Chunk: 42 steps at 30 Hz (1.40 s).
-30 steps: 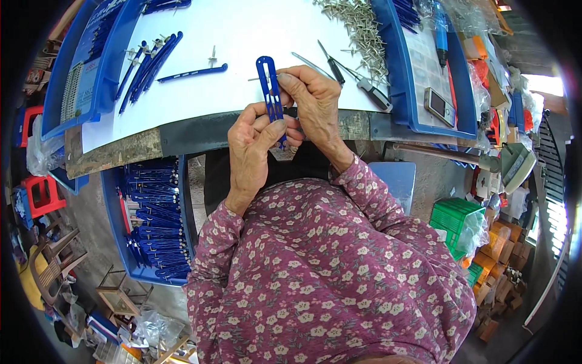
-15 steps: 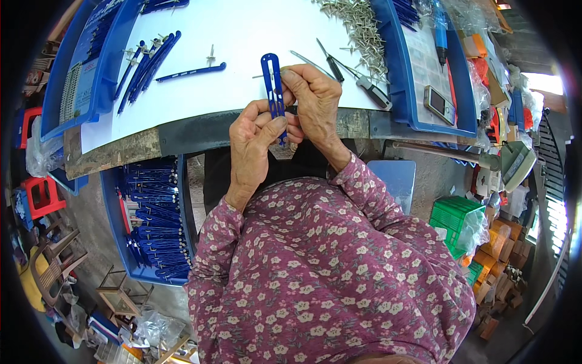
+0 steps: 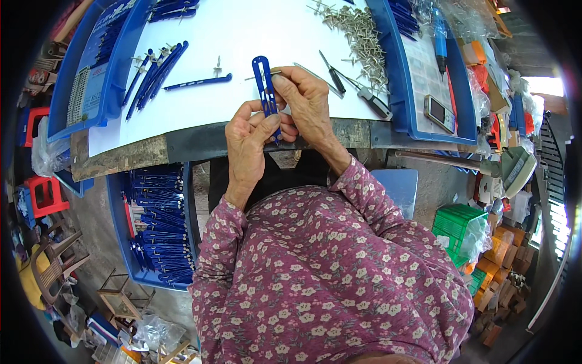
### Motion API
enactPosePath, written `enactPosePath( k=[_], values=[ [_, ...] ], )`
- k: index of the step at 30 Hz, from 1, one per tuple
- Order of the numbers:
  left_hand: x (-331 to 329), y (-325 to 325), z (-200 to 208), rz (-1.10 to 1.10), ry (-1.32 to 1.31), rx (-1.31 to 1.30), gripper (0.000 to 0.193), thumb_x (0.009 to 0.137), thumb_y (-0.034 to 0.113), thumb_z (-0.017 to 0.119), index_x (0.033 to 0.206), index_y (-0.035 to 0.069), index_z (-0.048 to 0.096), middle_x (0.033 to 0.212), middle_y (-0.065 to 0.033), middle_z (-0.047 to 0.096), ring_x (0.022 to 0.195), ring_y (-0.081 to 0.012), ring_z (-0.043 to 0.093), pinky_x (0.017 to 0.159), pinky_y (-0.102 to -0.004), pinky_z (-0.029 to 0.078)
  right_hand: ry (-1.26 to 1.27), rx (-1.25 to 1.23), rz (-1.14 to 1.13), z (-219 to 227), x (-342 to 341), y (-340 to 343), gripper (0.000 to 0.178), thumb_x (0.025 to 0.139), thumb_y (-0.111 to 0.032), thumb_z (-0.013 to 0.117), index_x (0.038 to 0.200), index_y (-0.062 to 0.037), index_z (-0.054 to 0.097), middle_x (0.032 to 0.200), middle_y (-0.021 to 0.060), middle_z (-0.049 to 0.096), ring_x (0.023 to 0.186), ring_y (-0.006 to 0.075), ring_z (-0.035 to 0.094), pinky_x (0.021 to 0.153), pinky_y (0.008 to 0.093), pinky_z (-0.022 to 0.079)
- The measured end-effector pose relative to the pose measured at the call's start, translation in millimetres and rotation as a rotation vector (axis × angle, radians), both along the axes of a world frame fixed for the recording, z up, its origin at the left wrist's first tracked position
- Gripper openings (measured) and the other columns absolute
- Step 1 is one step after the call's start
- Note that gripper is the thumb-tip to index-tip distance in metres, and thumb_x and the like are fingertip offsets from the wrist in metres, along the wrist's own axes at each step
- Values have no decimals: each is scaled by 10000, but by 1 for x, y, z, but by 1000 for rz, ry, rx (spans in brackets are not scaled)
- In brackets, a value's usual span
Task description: The recorder is assembling small blue plastic parts by inserting metal components into them at a manual workstation.
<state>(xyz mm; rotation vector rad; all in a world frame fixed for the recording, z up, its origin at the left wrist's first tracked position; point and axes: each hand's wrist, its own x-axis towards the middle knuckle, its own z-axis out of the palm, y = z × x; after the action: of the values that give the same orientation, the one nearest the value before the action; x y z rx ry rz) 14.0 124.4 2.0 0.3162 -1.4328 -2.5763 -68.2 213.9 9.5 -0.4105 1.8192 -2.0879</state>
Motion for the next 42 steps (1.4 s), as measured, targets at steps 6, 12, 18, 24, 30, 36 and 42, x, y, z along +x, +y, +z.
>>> enactPosePath(
  k=[6,12,18,24,30,36,42],
  values=[
    [-3,-1,0,-25,-17,6,213,848,93,549,980,-60,484,786,-172,618,643,-189,624,591,-271,526,-19,-108,76,-14,-12,1,259,888,-224,512,883,18,602,609,2,516,472,52,432,434,193,366],
    [-3,-1,-2,-49,-45,-1,202,836,87,544,966,-57,489,775,-178,613,627,-192,617,577,-276,521,-43,63,108,-2,-20,-1,426,860,-369,538,590,-41,531,498,-23,444,437,51,388,397,204,296],
    [-3,0,0,-57,-57,-16,187,831,72,540,956,-58,490,764,-172,611,619,-188,611,569,-273,517,-28,77,136,-1,-26,-2,395,820,-344,604,552,-63,530,467,-37,418,404,40,330,364,207,221],
    [-2,1,-1,-44,-63,-23,163,825,48,543,942,-55,493,763,-166,610,613,-179,606,558,-271,515,-73,3,276,1,-38,4,240,738,-232,698,632,-47,589,548,-24,499,492,44,398,445,194,290],
    [-2,0,-4,-51,-45,-46,170,827,56,546,947,-52,494,762,-165,610,617,-177,606,559,-269,515,47,55,319,-2,-41,8,199,726,-221,709,717,-46,615,632,-23,540,586,51,440,542,188,335],
    [-3,-1,-2,-54,-46,-27,190,836,49,542,971,-71,484,791,-188,615,634,-200,619,590,-281,523,-126,23,351,1,-43,14,263,780,-308,667,708,-60,618,623,-22,537,574,51,464,527,183,350],
    [-1,-1,-3,-66,-57,-86,190,837,53,545,969,-70,486,789,-185,615,623,-192,618,580,-272,522,-9,119,342,5,-45,12,350,801,-381,634,647,-67,620,549,-22,510,500,52,440,475,182,322]
  ],
)
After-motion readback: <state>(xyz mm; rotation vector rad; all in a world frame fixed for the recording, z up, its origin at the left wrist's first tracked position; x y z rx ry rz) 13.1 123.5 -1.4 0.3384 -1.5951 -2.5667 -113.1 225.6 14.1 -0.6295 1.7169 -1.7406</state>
